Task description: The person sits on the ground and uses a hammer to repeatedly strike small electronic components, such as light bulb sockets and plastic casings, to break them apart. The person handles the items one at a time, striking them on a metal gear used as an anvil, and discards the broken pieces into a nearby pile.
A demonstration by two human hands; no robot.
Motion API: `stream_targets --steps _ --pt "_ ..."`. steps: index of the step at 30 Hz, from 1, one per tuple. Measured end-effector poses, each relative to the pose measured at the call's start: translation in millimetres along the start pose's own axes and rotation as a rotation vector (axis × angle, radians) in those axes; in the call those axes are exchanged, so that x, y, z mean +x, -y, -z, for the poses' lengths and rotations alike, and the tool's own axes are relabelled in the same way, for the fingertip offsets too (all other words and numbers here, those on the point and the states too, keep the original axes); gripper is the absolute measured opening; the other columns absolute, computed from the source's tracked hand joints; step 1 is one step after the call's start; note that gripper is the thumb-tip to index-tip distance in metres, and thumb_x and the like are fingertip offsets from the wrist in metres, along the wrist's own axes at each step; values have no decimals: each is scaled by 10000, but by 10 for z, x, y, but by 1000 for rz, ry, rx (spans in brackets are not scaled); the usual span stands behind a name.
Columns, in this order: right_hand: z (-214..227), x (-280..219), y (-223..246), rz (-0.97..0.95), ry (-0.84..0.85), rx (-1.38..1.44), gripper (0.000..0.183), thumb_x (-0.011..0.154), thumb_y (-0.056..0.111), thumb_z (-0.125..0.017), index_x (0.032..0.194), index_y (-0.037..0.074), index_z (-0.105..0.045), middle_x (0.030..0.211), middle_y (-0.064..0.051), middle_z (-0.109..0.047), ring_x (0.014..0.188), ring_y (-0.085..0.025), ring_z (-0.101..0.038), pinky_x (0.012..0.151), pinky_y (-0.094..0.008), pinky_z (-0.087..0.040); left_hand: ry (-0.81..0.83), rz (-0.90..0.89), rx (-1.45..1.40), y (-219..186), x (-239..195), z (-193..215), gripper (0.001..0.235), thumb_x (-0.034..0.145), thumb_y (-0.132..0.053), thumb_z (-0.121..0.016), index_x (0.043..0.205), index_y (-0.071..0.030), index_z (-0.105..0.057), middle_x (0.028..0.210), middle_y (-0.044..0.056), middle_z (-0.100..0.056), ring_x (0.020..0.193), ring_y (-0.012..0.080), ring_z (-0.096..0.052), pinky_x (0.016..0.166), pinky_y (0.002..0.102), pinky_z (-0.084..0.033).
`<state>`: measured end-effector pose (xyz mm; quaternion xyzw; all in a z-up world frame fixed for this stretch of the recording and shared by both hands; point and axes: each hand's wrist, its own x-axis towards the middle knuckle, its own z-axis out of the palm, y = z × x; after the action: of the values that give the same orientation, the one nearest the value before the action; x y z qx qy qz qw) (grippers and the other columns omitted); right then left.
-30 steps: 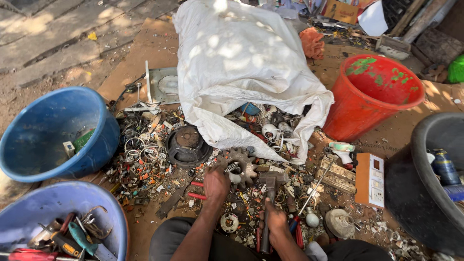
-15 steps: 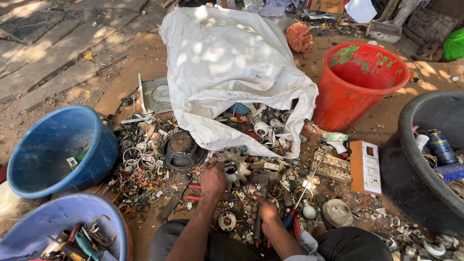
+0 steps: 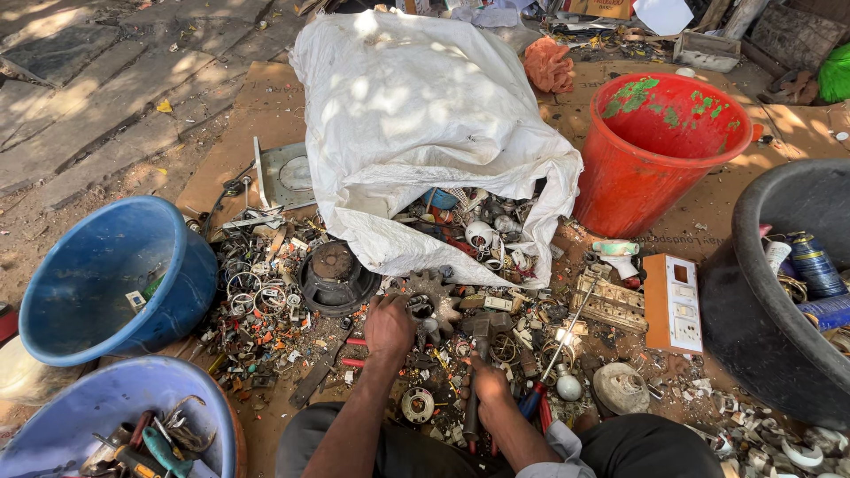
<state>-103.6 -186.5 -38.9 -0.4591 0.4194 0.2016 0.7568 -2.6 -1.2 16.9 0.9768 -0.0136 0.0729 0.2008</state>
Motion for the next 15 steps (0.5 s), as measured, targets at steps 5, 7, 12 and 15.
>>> stream_targets --steps 5,7,12,15 --pt "12 55 -25 -5 -17 -21 332 1022 386 -590 927 69 -565 687 -65 -548 505 -208 -506 473 -410 -477 1 19 0 -20 -15 30 227 904 -66 -693 1118 -55 -767 1161 126 -754 1112 331 -670 974 444 -540" --pt "1 52 -15 -2 -15 -21 332 1023 385 -592 924 70 -560 688 -64 -548 505 -207 -504 472 -410 -472 -3 3 25 -12 -3 21 221 902 -72 -698 1111 -55 -770 1157 128 -753 1109 329 -671 973 440 -540" --pt "-16 -8 19 -5 -16 -25 326 1023 379 -588 922 71 -559 686 -66 -548 505 -206 -504 473 -409 -470 -29 -30 26 -2 -7 3 218 903 -71 -699 1108 -54 -772 1149 127 -758 1076 307 -690 989 438 -537" --pt "-17 -50 36 -9 -21 -27 326 1023 376 -592 920 69 -555 685 -65 -542 506 -205 -502 474 -408 -470 -27 -22 15 -2 -7 0 213 889 -62 -700 1089 -47 -771 1128 124 -764 1057 312 -689 943 431 -551"
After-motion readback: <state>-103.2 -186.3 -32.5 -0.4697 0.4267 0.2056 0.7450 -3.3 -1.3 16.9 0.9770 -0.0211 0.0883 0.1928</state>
